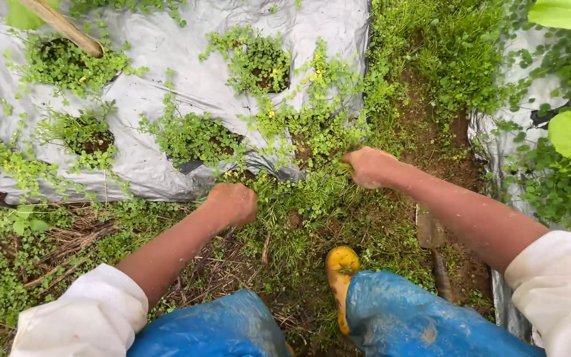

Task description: The person uses a hoe to scrape and loosen weeds from the soil between rows of leafy green plants. They then pull the loosened weeds by hand and gather them into a pile on the ground.

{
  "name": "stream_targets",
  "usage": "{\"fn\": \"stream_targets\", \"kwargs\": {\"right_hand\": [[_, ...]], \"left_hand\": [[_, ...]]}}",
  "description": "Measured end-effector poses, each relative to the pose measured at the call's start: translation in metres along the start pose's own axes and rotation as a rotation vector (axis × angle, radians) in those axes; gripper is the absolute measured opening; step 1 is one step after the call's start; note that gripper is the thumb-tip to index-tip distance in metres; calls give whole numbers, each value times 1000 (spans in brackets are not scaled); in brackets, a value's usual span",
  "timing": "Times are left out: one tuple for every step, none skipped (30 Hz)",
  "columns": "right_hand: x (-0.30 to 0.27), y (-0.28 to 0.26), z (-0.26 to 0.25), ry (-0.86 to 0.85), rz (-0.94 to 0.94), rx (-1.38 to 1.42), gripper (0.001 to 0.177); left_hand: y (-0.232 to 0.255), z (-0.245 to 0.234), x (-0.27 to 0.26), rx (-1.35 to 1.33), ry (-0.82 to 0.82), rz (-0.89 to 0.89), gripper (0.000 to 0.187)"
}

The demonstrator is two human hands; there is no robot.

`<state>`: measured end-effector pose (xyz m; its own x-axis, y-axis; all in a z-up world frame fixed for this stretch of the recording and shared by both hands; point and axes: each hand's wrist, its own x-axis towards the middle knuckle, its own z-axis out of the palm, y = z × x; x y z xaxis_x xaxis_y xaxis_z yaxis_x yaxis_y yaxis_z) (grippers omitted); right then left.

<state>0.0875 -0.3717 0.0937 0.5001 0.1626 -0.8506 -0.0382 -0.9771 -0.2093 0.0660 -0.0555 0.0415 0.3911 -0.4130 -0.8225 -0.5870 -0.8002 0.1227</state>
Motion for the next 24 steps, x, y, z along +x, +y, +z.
{"fn": "stream_targets", "kwargs": {"right_hand": [[-8, -4, -4, -1, -1, 0, 43], [-17, -7, -6, 14, -38, 168, 43], [-25, -11, -8, 29, -75, 336, 42], [-16, -7, -2, 24, -75, 333, 42], [-7, -3, 4, 10, -68, 357, 41], [2, 0, 10, 2, -62, 388, 39], [-11, -15, 7, 2, -64, 392, 39], [-24, -30, 2, -32, -59, 269, 40], [-37, -44, -2, -65, -54, 145, 48], [-33, -50, 2, -68, -52, 146, 48], [-30, -55, 5, -65, -52, 10, 55], [-26, -60, 6, -57, -53, -125, 63], [-25, -64, 5, -54, -53, -124, 63], [-23, -68, 4, -51, -61, -163, 61], [-22, -72, 4, -47, -69, -203, 59], [-11, -68, 11, -48, -69, -202, 59], [1, -64, 19, -39, -76, -235, 51], [12, -60, 27, -30, -84, -270, 43], [29, -46, 41, -33, -85, -271, 43], [47, -33, 55, 17, -159, -315, 36], [64, -19, 69, 68, -233, -358, 29], [69, -12, 70, 67, -235, -361, 29], [75, -5, 71, 27, -271, -414, 28], [80, 3, 73, -13, -307, -466, 27]], "left_hand": [[4, -4, -6, -1, -1, 0, 27], [9, -7, -12, 18, -25, -12, 35], [15, -10, -19, 37, -48, -24, 43], [17, -17, -26, 31, -51, -24, 43], [20, -25, -35, -62, -68, -57, 56], [20, -36, -43, -145, -85, -90, 69], [25, -47, -54, -142, -87, -92, 69], [30, -57, -65, -190, -92, -121, 69], [36, -68, -75, -238, -96, -151, 70], [26, -39, -47, -239, -99, -149, 70], [17, -10, -19, -197, 21, -122, 55], [6, 16, 9, -151, 145, -96, 41], [10, 7, 2, -149, 147, -96, 41], [14, -1, -5, -109, 141, -46, 35], [18, -9, -12, -68, 135, 4, 31], [19, -10, -11, -69, 134, 4, 31], [20, -11, -11, -20, 146, 56, 30], [20, -11, -11, 27, 157, 107, 30], [19, -14, -14, 24, 155, 106, 30], [17, -17, -17, 127, 182, 146, 29], [16, -20, -21, 230, 208, 185, 29], [18, -18, -22, 227, 208, 183, 29], [21, -16, -23, 249, 322, 208, 28], [24, -14, -25, 270, 435, 233, 28]]}}
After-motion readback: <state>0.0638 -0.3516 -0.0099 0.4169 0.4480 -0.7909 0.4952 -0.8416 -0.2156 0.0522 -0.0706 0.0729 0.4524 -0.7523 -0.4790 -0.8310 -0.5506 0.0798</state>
